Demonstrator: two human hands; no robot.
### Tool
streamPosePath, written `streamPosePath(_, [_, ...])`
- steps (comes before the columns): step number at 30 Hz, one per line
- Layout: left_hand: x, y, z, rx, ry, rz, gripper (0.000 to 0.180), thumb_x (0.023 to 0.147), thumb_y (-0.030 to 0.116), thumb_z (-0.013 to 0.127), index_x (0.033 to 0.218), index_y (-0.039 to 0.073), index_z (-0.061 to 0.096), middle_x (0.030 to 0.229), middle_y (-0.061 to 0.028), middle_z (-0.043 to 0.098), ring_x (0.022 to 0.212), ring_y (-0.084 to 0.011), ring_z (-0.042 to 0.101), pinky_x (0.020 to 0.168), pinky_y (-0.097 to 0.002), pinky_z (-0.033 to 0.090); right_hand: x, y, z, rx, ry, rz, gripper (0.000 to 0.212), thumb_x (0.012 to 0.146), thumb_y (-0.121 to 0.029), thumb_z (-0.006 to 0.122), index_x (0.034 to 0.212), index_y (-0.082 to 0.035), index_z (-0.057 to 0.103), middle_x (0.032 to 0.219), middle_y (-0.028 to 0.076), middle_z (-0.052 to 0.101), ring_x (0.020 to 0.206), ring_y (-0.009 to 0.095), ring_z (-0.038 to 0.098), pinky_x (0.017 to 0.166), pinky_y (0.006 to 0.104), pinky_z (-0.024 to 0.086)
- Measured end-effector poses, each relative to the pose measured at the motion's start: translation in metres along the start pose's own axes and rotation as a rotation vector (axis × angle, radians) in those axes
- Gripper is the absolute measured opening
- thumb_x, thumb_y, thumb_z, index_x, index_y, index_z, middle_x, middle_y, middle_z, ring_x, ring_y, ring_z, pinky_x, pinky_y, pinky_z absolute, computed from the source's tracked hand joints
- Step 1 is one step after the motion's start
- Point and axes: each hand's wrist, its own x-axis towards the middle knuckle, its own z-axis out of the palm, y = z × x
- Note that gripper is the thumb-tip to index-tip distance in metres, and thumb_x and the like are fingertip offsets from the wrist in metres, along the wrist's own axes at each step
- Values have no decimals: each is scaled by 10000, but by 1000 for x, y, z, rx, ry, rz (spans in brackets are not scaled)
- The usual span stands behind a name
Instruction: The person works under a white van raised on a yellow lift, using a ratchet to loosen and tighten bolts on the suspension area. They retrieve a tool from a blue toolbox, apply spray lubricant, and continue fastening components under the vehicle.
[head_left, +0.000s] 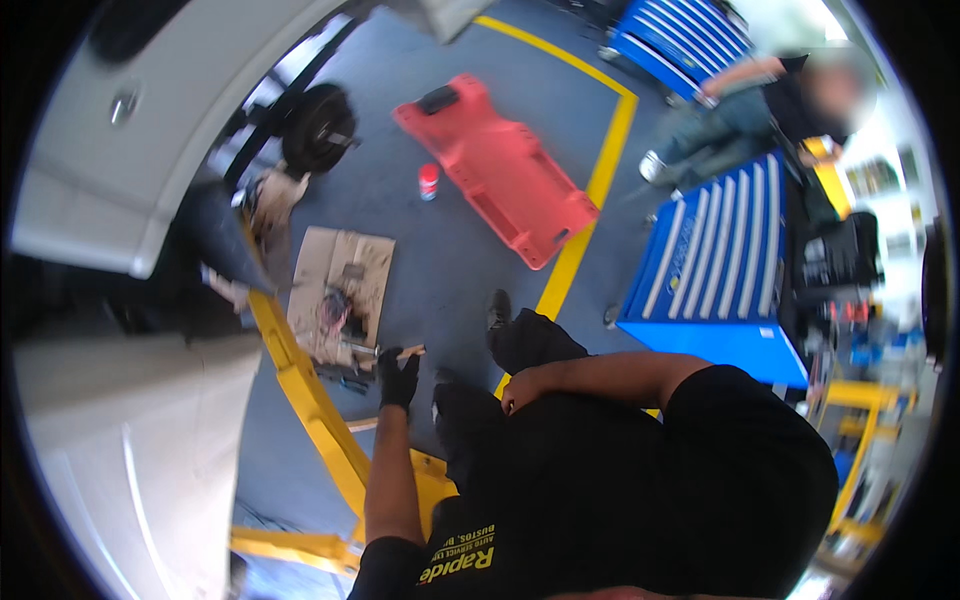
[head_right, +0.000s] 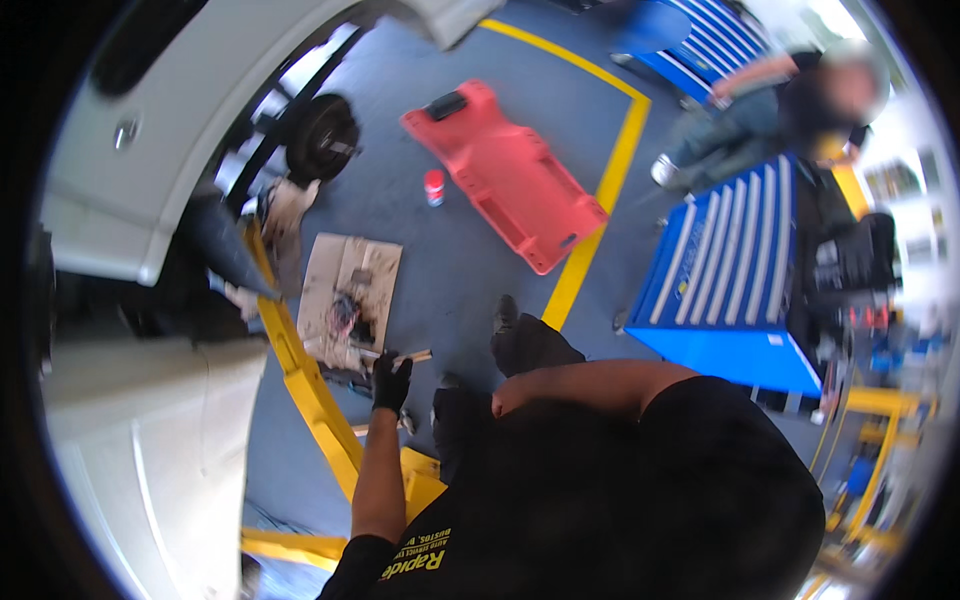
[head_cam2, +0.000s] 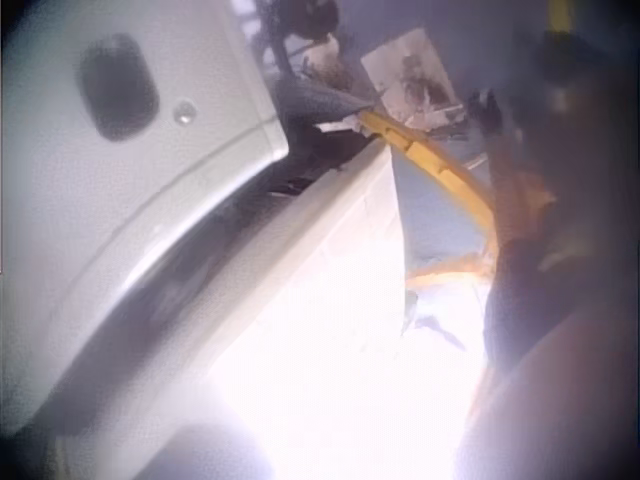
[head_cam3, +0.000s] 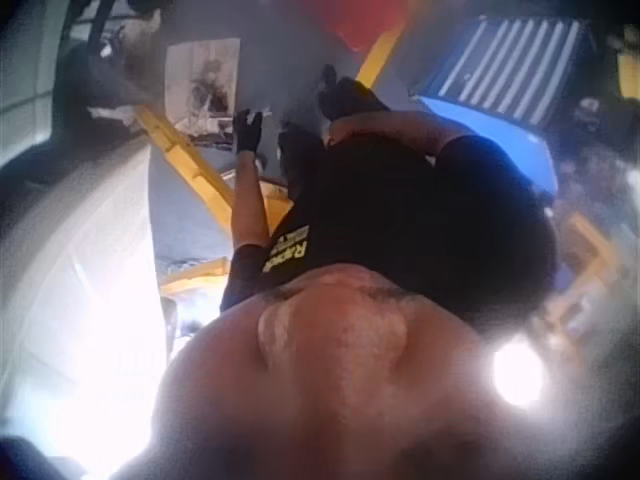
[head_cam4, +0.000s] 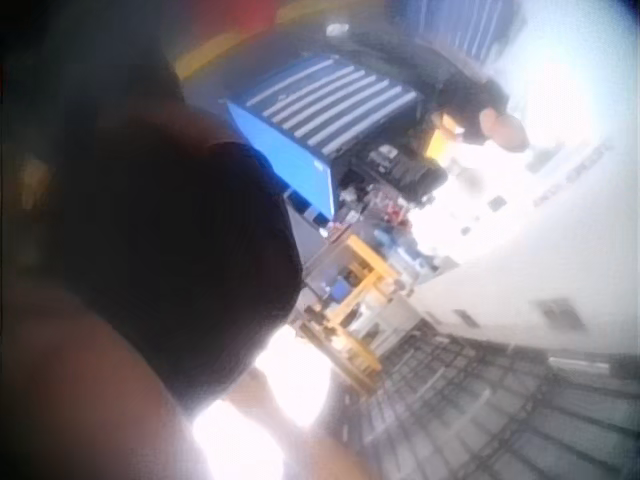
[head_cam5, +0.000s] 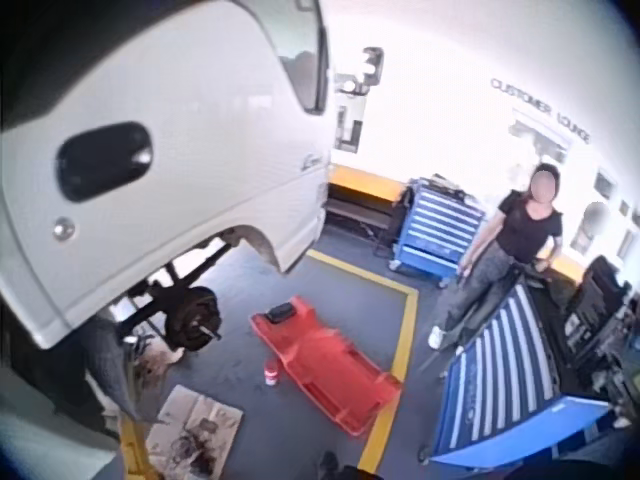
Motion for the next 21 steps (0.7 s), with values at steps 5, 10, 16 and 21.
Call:
streamPosePath(5, [9,33,-16,410,-566,134,633,893,537,740,1202,-12,677,1249,-262,672,1211,-428,612,1032,-501,484,-44,80,45,263,194,-108,381,954,-324,614,1215,-76,738,1213,126,747,1108,246,700,955,415,521])
streamPosePath(10, [62,53,40,442,-762,439,364,889,434,771,961,78,742,1002,-170,750,956,-352,717,856,-462,564,-90,132,61,622,545,-135,461,946,-337,690,1294,-34,673,1234,170,727,1116,293,685,969,435,523])
streamPosePath(16, [206,269,262,645,-665,1163,371,1011,384,607,1184,70,706,1148,-223,707,1084,-403,664,952,-478,536,-382,196,-19,833,1476,120,467,958,-305,686,1346,-50,642,1264,151,693,1153,288,660,1001,422,512])
streamPosePath(21, [268,529,367,319,-612,931,397,950,371,726,1149,29,698,1160,-179,689,1055,-351,670,902,-461,542,-764,162,-64,-18,2873,184,383,998,-191,603,1346,-35,634,1223,121,687,1127,279,646,1007,405,496])
